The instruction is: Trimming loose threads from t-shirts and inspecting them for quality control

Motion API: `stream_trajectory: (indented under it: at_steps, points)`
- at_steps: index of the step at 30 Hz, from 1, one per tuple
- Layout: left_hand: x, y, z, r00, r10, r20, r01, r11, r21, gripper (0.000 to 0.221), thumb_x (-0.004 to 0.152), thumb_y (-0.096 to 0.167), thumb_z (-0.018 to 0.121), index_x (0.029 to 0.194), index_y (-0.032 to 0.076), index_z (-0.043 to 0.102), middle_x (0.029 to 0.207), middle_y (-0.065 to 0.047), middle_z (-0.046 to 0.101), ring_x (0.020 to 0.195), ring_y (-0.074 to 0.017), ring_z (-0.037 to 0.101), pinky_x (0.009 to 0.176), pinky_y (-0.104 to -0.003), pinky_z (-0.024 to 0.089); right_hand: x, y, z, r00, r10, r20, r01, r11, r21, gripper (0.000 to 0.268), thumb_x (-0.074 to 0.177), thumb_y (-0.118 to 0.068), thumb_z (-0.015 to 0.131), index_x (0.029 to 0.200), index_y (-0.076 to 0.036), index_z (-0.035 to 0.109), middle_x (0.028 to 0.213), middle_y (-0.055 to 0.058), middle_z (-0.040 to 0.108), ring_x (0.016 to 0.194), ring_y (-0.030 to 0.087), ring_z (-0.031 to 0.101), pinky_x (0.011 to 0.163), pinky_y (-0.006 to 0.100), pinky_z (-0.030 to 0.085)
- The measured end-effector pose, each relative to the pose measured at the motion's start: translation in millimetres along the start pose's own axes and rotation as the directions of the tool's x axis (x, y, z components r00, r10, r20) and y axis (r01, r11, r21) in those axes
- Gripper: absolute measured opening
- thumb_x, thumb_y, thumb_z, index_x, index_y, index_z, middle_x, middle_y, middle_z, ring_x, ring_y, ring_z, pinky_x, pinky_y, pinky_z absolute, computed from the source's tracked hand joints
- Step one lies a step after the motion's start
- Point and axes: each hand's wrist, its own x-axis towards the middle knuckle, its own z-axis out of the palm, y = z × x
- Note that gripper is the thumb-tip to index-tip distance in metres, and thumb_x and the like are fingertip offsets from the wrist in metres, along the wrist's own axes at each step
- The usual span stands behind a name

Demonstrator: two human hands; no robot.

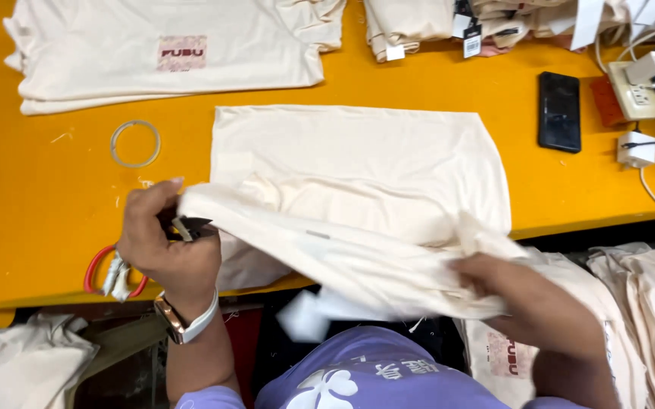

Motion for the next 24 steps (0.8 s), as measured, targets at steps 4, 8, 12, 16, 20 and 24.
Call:
stream_trajectory:
  at_steps: [4, 8, 12, 16, 20, 24]
  points:
    - [35.1, 8.5, 25.8, 0.994, 0.108, -0.005, -0.108, 0.994, 0.014, 0.022, 0.092, -0.019, 0.054, 0.107, -0.008, 0.065, 0.097, -0.021, 0.066, 0.080, -0.0399, 0.054, 0.075, -0.049, 0.045, -0.5, -5.9, -36.3, 0.992, 0.046, 0.114, -0.010, 0.953, -0.302, 0.009, 0.087, -0.030, 0.062, 0.086, -0.022, 0.067, 0.089, -0.001, 0.072, 0.075, 0.025, 0.074, 0.065, 0.040, 0.053]
    - [65.6, -10.0, 68.0, 0.998, 0.040, 0.055, -0.036, 0.997, -0.070, 0.024, 0.081, -0.020, 0.055, 0.098, -0.006, 0.063, 0.091, -0.019, 0.060, 0.084, -0.0368, 0.055, 0.074, -0.045, 0.041, -19.0, 8.8, -107.0, 0.962, -0.274, 0.010, 0.274, 0.955, -0.112, 0.031, 0.086, -0.044, 0.073, 0.074, -0.016, 0.066, 0.087, -0.003, 0.070, 0.083, 0.020, 0.065, 0.081, 0.039, 0.046]
    - [76.4, -82.9, 145.8, 0.952, -0.098, 0.289, 0.060, 0.989, 0.135, 0.022, 0.074, 0.004, 0.063, 0.095, 0.012, 0.065, 0.094, -0.006, 0.068, 0.084, -0.0338, 0.064, 0.063, -0.046, 0.043, -12.1, 111.5, -144.8, 0.962, 0.137, -0.238, -0.068, 0.959, 0.276, 0.027, 0.077, -0.019, 0.079, 0.077, -0.009, 0.054, 0.087, 0.005, 0.065, 0.085, 0.016, 0.058, 0.081, 0.031, 0.045]
    - [65.4, -133.1, 170.3, 0.594, -0.392, 0.703, 0.438, 0.890, 0.126, 0.048, 0.087, 0.038, 0.079, 0.120, 0.016, 0.052, 0.103, -0.004, 0.060, 0.088, -0.0201, 0.056, 0.070, -0.036, 0.041, 80.4, 217.5, -129.4, 0.881, 0.265, -0.392, -0.018, 0.847, 0.532, 0.021, 0.093, -0.016, 0.073, 0.108, -0.019, 0.059, 0.100, -0.004, 0.063, 0.083, 0.009, 0.061, 0.071, 0.021, 0.052]
    - [20.1, -206.8, 138.1, 0.597, -0.544, 0.590, 0.360, 0.839, 0.408, 0.041, 0.096, 0.037, 0.076, 0.110, 0.007, 0.051, 0.103, -0.013, 0.054, 0.095, -0.0358, 0.056, 0.079, -0.049, 0.045, 111.9, 293.3, -72.9, 0.785, 0.567, -0.249, -0.034, 0.441, 0.897, 0.039, 0.111, -0.046, 0.060, 0.128, -0.012, 0.060, 0.110, 0.003, 0.066, 0.099, 0.018, 0.068, 0.087, 0.038, 0.059]
    - [-25.3, -243.5, 102.8, 0.628, -0.617, 0.474, 0.090, 0.663, 0.743, 0.036, 0.092, 0.026, 0.076, 0.113, 0.003, 0.059, 0.120, -0.020, 0.052, 0.114, -0.0441, 0.051, 0.084, -0.063, 0.046, 97.1, 259.7, -52.6, 0.654, 0.570, -0.497, 0.044, 0.627, 0.777, 0.037, 0.092, -0.011, 0.082, 0.123, -0.002, 0.063, 0.102, 0.002, 0.069, 0.093, 0.012, 0.070, 0.089, 0.029, 0.059]
